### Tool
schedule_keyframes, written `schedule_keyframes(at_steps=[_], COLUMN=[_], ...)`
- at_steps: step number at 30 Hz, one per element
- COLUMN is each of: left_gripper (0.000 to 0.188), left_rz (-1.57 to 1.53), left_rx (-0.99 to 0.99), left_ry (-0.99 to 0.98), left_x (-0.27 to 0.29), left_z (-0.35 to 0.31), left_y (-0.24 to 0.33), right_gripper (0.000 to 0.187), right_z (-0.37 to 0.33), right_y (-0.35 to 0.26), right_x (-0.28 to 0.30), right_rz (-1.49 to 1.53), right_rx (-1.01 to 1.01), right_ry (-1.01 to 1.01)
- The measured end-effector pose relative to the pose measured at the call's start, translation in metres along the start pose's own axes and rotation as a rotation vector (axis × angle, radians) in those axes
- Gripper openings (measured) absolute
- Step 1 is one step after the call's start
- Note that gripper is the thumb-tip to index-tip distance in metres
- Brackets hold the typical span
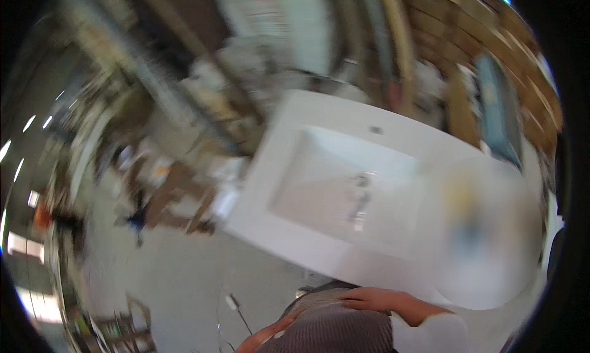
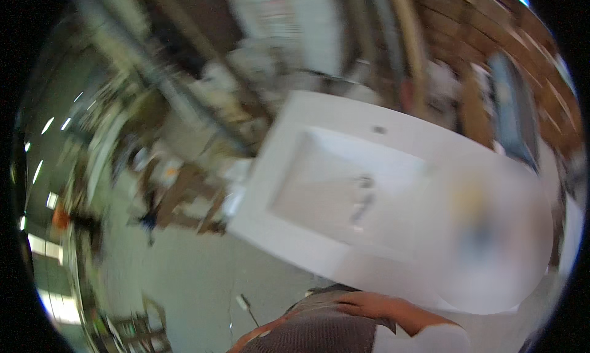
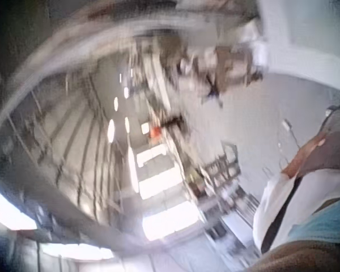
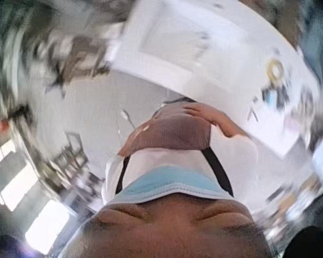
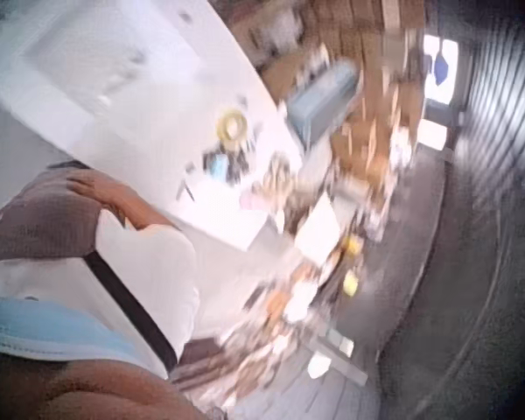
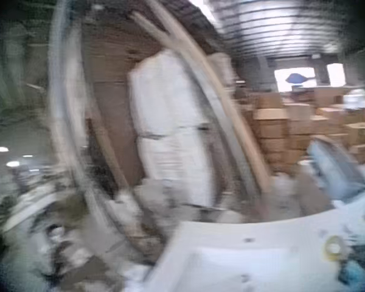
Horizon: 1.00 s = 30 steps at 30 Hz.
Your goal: The person scrubs a white sink with a blue sponge, then uses a caulking gun to apply sealant onto a small tile. They spread the sealant with a yellow plastic scraper and apply it to the sink's rim and edges.
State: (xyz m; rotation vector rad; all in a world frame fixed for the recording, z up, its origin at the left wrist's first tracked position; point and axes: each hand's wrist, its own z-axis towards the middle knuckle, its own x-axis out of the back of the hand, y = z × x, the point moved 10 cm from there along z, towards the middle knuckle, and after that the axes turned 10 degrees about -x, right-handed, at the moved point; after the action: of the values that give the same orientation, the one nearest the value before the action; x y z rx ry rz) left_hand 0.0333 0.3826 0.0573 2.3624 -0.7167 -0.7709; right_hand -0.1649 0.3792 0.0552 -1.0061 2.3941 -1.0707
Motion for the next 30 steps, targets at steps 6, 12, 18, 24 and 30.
schedule_keyframes(at_steps=[6,12,18,24,30], left_gripper=[0.043,0.037,0.041,0.042,0.04], left_rz=[0.03,-0.512,-0.511,-0.433,-0.657], left_rx=[-0.357,-0.465,-0.456,-0.123,0.199], left_ry=[0.397,1.157,1.211,1.461,1.335], left_x=[0.11,0.152,0.171,0.178,0.125], left_z=[-0.116,-0.236,-0.199,-0.164,-0.145], left_y=[-0.106,-0.214,-0.302,-0.484,-0.572], right_gripper=[0.027,0.002,0.016,0.016,0.015], right_z=[0.027,-0.025,-0.095,-0.068,-0.045], right_y=[-0.145,-0.438,-0.541,-0.509,-0.488], right_x=[0.015,-0.149,-0.334,-0.434,-0.43], right_rz=[-0.898,-1.247,-1.693,-1.964,-2.029], right_rx=[0.12,0.953,1.187,1.085,0.904], right_ry=[0.373,0.463,0.519,0.034,-0.211])
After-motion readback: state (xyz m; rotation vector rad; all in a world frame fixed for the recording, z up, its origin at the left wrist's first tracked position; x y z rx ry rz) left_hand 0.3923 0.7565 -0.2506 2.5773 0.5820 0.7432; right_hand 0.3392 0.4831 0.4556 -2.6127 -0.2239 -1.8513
